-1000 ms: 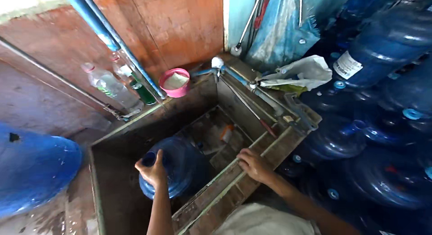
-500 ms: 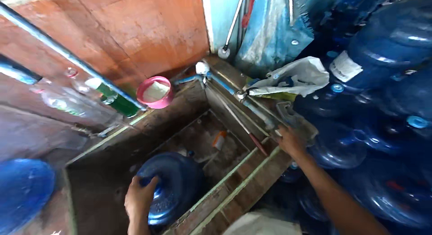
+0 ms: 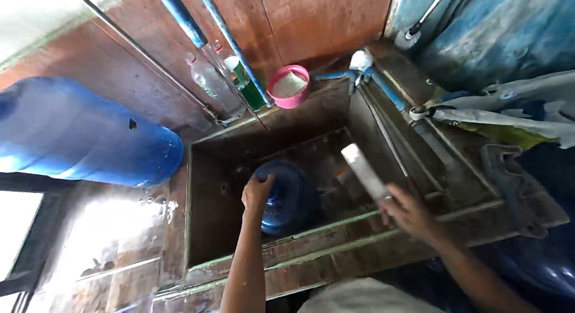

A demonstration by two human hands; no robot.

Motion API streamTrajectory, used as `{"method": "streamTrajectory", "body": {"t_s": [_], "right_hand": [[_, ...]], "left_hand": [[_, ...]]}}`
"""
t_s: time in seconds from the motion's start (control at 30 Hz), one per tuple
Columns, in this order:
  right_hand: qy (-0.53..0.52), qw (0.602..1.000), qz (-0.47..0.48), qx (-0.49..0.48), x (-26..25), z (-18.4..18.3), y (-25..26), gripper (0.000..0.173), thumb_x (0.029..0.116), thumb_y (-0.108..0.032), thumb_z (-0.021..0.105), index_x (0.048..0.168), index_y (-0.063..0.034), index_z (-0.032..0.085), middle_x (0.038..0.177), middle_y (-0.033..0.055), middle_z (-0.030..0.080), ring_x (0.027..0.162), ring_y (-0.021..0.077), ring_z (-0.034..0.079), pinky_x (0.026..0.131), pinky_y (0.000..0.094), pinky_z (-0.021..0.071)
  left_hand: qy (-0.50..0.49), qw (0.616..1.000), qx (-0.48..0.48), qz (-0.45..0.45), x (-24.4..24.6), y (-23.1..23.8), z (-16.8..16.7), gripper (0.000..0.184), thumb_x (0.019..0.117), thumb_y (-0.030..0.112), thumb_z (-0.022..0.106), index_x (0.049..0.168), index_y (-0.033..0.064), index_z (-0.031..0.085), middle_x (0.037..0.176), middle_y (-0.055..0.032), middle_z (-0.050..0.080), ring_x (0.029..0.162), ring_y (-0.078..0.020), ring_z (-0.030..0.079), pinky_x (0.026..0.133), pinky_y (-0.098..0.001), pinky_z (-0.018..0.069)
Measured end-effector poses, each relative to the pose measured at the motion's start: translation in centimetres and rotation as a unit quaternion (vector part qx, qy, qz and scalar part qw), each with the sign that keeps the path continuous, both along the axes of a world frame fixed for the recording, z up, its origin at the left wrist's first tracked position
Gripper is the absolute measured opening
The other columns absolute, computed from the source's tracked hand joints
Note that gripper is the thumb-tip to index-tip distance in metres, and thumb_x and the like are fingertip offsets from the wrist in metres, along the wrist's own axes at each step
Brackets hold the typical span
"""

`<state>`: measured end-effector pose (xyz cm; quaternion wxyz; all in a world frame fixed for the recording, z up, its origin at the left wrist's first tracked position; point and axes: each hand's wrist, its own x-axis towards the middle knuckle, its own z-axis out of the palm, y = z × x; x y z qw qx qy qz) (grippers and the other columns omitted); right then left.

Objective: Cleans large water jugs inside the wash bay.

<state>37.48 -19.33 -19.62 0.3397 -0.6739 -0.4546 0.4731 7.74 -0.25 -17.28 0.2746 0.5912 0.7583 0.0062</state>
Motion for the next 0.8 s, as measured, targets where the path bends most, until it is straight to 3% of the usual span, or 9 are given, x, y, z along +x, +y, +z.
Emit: {"method": "streamTrajectory", "body": {"t_s": [0.1, 0.2, 0.37, 0.67, 0.8], "right_hand": [[0.043, 0.982, 0.124, -0.136, -5.6, -0.1, 1.9, 0.035, 0.1106, -0.019, 0.044, 0.138, 0.0019, 0.048, 0.088, 0.0142, 0.06, 0.065, 0.02, 0.06, 0.064, 0.0372, 0.0549], [0.037, 0.958, 0.192, -0.211, -9.8, -0.1, 3.5, 0.037, 0.1122, -0.027, 0.042, 0.139, -0.0017, 0.048, 0.089, 0.014, 0.058, 0.066, 0.0213, 0.06, 0.065, 0.0375, 0.0541], [-0.022, 0.955, 0.184, -0.231, -12.8, 2.2, 5.6, 0.038, 0.1131, -0.03, 0.038, 0.139, -0.0027, 0.046, 0.093, 0.0159, 0.059, 0.07, 0.0235, 0.061, 0.069, 0.0391, 0.0539], [-0.089, 0.939, 0.184, -0.276, -14.8, 4.2, 6.8, 0.039, 0.1132, -0.029, 0.037, 0.145, -0.0052, 0.04, 0.099, 0.0168, 0.059, 0.075, 0.0245, 0.062, 0.072, 0.0396, 0.0533], [-0.153, 0.923, 0.211, -0.284, -14.9, 4.7, 7.8, 0.038, 0.112, -0.024, 0.04, 0.144, -0.0049, 0.041, 0.106, 0.02, 0.062, 0.083, 0.0298, 0.066, 0.076, 0.0446, 0.0544]], "left_hand": [[-0.066, 0.996, 0.06, -0.022, -0.8, -0.6, -1.2, 0.049, 0.1042, 0.045, 0.055, 0.119, 0.0001, 0.069, 0.114, -0.0256, 0.069, 0.112, -0.0423, 0.064, 0.097, -0.0639, 0.0459], [-0.07, 0.996, 0.041, -0.031, -1.0, -0.6, -1.1, 0.049, 0.1047, 0.048, 0.053, 0.117, 0.0036, 0.071, 0.111, -0.0225, 0.07, 0.109, -0.0394, 0.065, 0.096, -0.0619, 0.0466], [-0.064, 0.995, 0.015, -0.074, -1.0, 0.4, -1.0, 0.054, 0.1028, 0.053, 0.054, 0.112, 0.0033, 0.073, 0.108, -0.023, 0.071, 0.108, -0.0402, 0.066, 0.095, -0.0623, 0.0473], [-0.104, 0.989, -0.002, -0.105, -1.5, 0.7, -1.3, 0.055, 0.104, 0.052, 0.052, 0.119, 0.0026, 0.07, 0.113, -0.0231, 0.07, 0.111, -0.0388, 0.066, 0.097, -0.061, 0.0477], [-0.104, 0.988, -0.01, -0.111, -1.4, 0.8, -1.4, 0.054, 0.1034, 0.053, 0.052, 0.118, 0.0042, 0.071, 0.115, -0.022, 0.07, 0.112, -0.0382, 0.066, 0.097, -0.0609, 0.0479]]}}
